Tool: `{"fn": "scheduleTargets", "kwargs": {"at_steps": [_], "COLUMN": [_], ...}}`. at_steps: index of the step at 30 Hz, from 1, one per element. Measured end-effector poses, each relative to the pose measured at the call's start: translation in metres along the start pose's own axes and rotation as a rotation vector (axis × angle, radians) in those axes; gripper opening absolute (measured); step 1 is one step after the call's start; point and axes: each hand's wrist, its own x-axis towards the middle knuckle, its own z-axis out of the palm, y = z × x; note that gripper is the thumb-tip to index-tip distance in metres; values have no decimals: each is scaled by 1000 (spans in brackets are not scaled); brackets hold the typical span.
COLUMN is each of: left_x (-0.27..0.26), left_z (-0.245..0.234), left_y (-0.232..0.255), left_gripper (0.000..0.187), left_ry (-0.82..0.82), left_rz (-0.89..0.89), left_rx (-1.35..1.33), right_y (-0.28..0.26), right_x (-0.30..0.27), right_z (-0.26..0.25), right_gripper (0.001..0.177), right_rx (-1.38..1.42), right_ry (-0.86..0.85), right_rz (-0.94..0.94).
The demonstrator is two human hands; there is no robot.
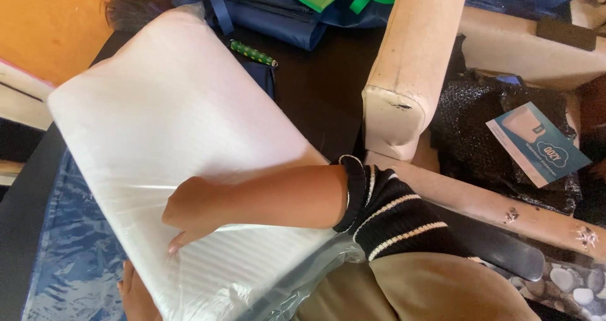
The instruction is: Cleaning a plastic-wrapped pillow with a duster and packing it into a blue zippered storage bag with a label.
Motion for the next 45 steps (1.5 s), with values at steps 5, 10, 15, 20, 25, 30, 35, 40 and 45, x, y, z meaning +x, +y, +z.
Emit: {"fn": "scheduleTargets", "kwargs": {"at_steps": [5,10,15,20,25,30,35,40,45], "left_x": [-3,-5,-17,-18,-15,-24,-36,-55,-54], "left_z": [-2,-5,-8,-4,-2,-2,-17,-27,-32], "left_y": [1,7,8,-1,-1,-3,18,28,37], "left_gripper": [101,100,100,102,104,108,100,91,96], "left_ry": [-8,-43,30,55,36,91,95,169,127], "left_rz": [10,-20,83,170,117,197,190,297,242], "left_rx": [14,5,-36,-35,-40,-79,-104,-204,-136], "right_y": [-1,-2,-2,-2,-2,-19,-16,-10,-17], "right_x": [0,-2,-4,-4,-3,-25,-2,23,12], "right_z": [1,0,-3,-3,-3,-23,5,33,40], "right_gripper": [62,60,64,65,66,84,68,41,39], "right_rx": [15,10,20,7,3,102,40,68,36], "right_ry": [-4,11,-19,-19,-22,-37,-20,-13,107], "right_rz": [15,22,23,17,37,141,61,-70,-128]}}
